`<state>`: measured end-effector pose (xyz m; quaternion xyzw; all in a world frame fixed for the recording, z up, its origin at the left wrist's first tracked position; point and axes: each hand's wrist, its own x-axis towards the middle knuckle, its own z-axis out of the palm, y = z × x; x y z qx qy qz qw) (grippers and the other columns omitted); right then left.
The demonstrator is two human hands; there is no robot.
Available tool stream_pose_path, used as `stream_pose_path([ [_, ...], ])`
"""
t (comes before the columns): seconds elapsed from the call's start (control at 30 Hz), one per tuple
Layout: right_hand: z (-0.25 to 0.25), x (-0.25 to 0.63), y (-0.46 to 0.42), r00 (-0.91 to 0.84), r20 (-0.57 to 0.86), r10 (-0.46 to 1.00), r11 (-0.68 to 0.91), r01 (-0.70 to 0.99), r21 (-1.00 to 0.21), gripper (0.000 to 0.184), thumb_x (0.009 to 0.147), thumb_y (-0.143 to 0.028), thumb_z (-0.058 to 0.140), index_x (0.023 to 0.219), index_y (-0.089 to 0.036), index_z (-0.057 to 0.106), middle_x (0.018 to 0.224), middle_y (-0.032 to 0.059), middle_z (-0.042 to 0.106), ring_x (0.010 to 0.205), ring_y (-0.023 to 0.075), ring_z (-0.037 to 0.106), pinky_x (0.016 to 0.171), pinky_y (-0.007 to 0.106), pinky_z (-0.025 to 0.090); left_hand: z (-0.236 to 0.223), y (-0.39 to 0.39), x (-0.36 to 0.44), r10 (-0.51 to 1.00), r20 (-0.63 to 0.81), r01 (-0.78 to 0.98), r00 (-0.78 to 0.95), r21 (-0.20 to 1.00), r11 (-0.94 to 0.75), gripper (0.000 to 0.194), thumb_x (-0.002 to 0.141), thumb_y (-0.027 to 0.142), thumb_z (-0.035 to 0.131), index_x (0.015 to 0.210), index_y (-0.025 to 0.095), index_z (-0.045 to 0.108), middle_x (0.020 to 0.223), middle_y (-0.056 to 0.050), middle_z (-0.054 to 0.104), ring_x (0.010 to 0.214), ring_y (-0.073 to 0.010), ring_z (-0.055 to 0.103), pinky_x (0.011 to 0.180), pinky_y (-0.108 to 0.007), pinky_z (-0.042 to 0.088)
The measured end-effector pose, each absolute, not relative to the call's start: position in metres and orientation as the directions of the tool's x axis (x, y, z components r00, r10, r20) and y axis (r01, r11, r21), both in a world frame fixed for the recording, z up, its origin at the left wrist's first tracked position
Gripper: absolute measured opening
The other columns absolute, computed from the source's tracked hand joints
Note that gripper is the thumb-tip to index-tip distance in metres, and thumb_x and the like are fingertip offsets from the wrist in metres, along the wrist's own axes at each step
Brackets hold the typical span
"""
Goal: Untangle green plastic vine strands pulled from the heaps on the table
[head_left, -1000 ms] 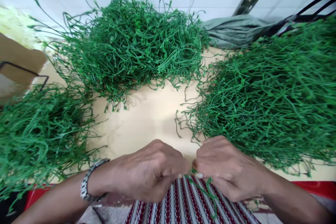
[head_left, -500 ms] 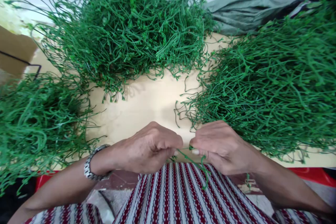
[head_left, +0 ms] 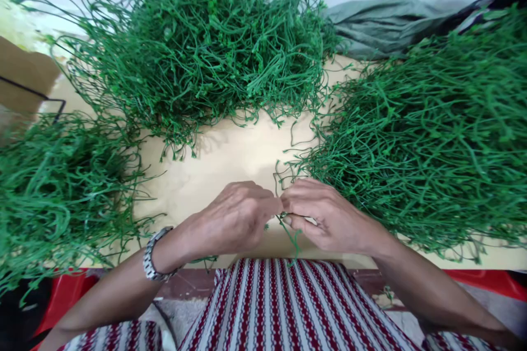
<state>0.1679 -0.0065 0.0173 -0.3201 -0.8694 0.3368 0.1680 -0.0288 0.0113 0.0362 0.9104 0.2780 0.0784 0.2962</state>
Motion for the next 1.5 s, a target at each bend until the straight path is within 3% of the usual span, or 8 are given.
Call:
stream_pose_path([
  [0.17, 0.008, 0.167, -0.006, -0.768, 0.109, 0.631, 0.603, 0.397, -0.692, 0.020, 0.078, -0.009, 0.043, 0.061, -0.015, 0.052, 0.066, 0.0013, 0.047, 0.068, 0.0134, 0.041, 0.065, 0.029, 0.031, 0.035, 0.013, -0.030, 0.456, -0.110, 0.443, 0.883, 0.518, -0.732, 0.024, 0.069, 0.001, 0.037, 0.065, 0.017, 0.054, 0.056, 0.000, 0.050, 0.056, -0.0128, 0.043, 0.057, -0.027, 0.033],
  [0.37, 0.002, 0.165, -0.009, -0.737, 0.220, 0.640, 0.631, 0.339, -0.698, 0.020, 0.078, -0.010, 0.043, 0.063, -0.015, 0.055, 0.068, 0.0025, 0.050, 0.069, 0.0145, 0.042, 0.068, 0.031, 0.032, 0.035, 0.017, -0.037, 0.406, -0.008, 0.333, 0.914, 0.590, -0.736, 0.023, 0.069, 0.001, 0.034, 0.058, 0.017, 0.047, 0.052, 0.001, 0.045, 0.055, -0.0124, 0.042, 0.054, -0.026, 0.032],
  [0.8, 0.021, 0.183, -0.007, -0.543, 0.342, 0.767, 0.577, 0.349, -0.739, 0.016, 0.081, -0.009, 0.048, 0.076, -0.017, 0.060, 0.070, 0.0037, 0.056, 0.069, 0.0155, 0.050, 0.065, 0.031, 0.040, 0.036, 0.020, -0.049, 0.667, 0.112, 0.358, 0.737, 0.772, -0.525, 0.025, 0.079, 0.005, 0.040, 0.061, 0.016, 0.053, 0.054, 0.000, 0.052, 0.052, -0.0095, 0.045, 0.052, -0.023, 0.034],
  [0.93, 0.022, 0.183, -0.001, -0.446, 0.373, 0.814, 0.567, 0.469, -0.677, 0.019, 0.084, -0.010, 0.044, 0.089, -0.017, 0.060, 0.083, 0.0057, 0.058, 0.077, 0.0161, 0.054, 0.066, 0.029, 0.044, 0.034, 0.023, -0.039, 0.747, -0.011, 0.400, 0.665, 0.850, -0.344, 0.021, 0.080, 0.009, 0.040, 0.065, 0.013, 0.055, 0.055, 0.002, 0.049, 0.051, -0.0072, 0.041, 0.050, -0.020, 0.033],
  [1.17, 0.012, 0.172, 0.006, -0.460, 0.336, 0.822, 0.540, 0.441, -0.717, 0.020, 0.085, -0.013, 0.046, 0.103, -0.016, 0.055, 0.087, 0.0067, 0.057, 0.079, 0.0153, 0.054, 0.069, 0.028, 0.045, 0.018, 0.024, -0.028, 0.860, -0.217, 0.266, 0.462, 0.959, 0.099, 0.012, 0.075, 0.019, 0.052, 0.067, 0.011, 0.056, 0.052, 0.005, 0.040, 0.048, -0.0052, 0.032, 0.044, -0.017, 0.027],
  [1.27, 0.004, 0.162, 0.010, -0.508, 0.287, 0.812, 0.522, 0.412, -0.747, 0.018, 0.082, -0.016, 0.051, 0.100, -0.015, 0.055, 0.094, 0.0084, 0.056, 0.086, 0.0164, 0.053, 0.074, 0.029, 0.044, 0.012, 0.022, -0.021, 0.907, -0.178, 0.215, 0.382, 0.971, 0.100, 0.012, 0.073, 0.019, 0.055, 0.063, 0.011, 0.057, 0.056, 0.004, 0.044, 0.053, -0.0066, 0.038, 0.050, -0.019, 0.032],
  [1.37, -0.005, 0.153, 0.011, -0.445, 0.188, 0.875, 0.404, 0.460, -0.791, 0.007, 0.085, -0.019, 0.050, 0.081, -0.015, 0.054, 0.076, 0.0024, 0.054, 0.072, 0.0131, 0.050, 0.064, 0.025, 0.040, 0.006, 0.021, -0.014, 0.937, -0.134, 0.189, 0.322, 0.979, 0.075, 0.012, 0.074, 0.019, 0.055, 0.064, 0.012, 0.057, 0.060, 0.003, 0.046, 0.057, -0.0074, 0.039, 0.053, -0.020, 0.034],
  [1.5, -0.005, 0.152, 0.009, -0.462, 0.126, 0.878, 0.373, 0.496, -0.784, 0.017, 0.085, -0.015, 0.046, 0.068, -0.015, 0.049, 0.064, -0.0019, 0.046, 0.061, 0.0101, 0.043, 0.056, 0.022, 0.032, 0.005, 0.019, -0.014, 0.905, -0.157, 0.260, 0.396, 0.964, 0.053, 0.012, 0.074, 0.013, 0.050, 0.064, 0.012, 0.056, 0.053, 0.004, 0.043, 0.053, -0.0069, 0.036, 0.050, -0.019, 0.031],
])
